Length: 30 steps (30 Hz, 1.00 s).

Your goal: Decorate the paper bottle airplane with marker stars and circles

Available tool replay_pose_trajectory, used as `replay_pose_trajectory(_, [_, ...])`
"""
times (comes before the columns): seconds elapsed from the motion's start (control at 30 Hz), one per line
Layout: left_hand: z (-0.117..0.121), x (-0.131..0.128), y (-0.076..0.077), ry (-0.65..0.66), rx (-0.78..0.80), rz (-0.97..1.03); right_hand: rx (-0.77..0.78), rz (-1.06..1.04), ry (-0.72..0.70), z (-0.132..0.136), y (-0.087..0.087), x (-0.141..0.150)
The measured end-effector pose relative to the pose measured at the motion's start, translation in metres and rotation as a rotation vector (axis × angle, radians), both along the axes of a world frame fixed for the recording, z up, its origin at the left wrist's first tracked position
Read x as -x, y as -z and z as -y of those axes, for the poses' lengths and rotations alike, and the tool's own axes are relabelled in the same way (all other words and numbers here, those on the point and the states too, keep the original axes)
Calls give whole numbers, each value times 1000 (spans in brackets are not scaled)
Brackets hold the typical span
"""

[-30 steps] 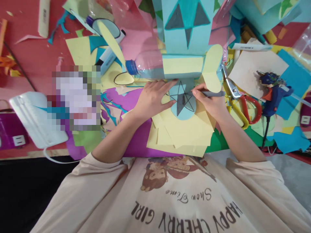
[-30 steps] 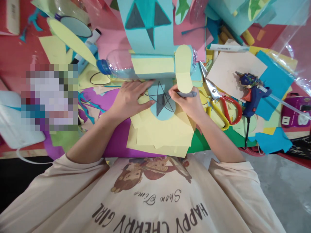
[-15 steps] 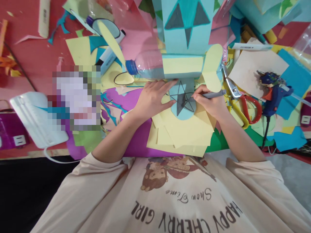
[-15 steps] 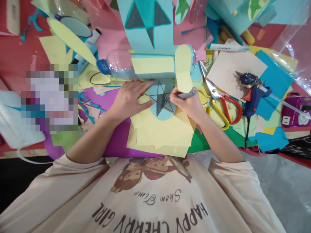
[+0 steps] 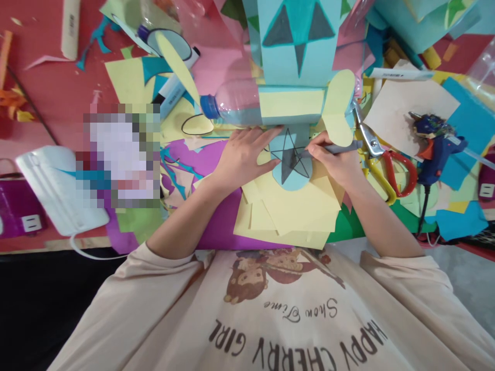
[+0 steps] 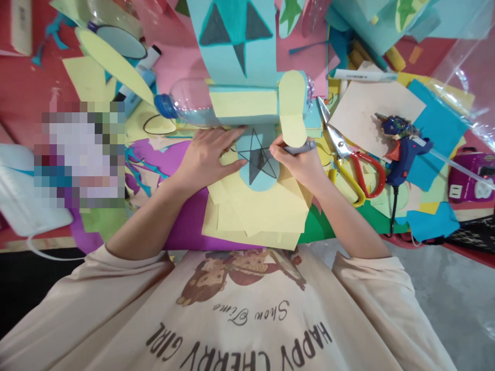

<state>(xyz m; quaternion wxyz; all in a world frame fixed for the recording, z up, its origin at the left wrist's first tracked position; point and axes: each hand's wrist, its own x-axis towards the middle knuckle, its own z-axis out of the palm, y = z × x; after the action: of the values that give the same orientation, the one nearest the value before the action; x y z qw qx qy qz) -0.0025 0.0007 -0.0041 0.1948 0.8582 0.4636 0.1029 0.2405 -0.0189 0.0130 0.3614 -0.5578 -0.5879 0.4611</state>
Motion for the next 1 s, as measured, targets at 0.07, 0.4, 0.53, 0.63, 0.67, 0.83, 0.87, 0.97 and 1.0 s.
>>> replay_pose_trajectory(0.07, [0,0,-1,2,7,-4,-7,20,2,1,0,1])
replay_pose_trajectory(0.4, [0,0,-3,12,4,-7,-23,96,-85,2,-4,-2])
replay_pose_trajectory(0.53, [0,0,-4,11,17,-4,-4,49,-83,3,-4,-2])
replay_pose_trajectory(0.63, [0,0,-2,7,11,10,4,50,-91,3,-5,-2])
replay_pose_trajectory(0.67, [0,0,-2,5,9,11,8,54,-98,3,-5,-2])
replay_pose_trajectory(0.83, [1,0,0,3,-2,0,4,74,-117,2,-6,-1])
replay_pose_trajectory(0.87, [1,0,0,4,-4,0,-3,71,-104,2,-6,-1])
replay_pose_trajectory(0.97, [1,0,0,6,-5,-2,-11,15,1,2,-3,1])
replay_pose_trajectory(1.0, [1,0,0,5,-4,-3,-10,-8,45,2,-3,2])
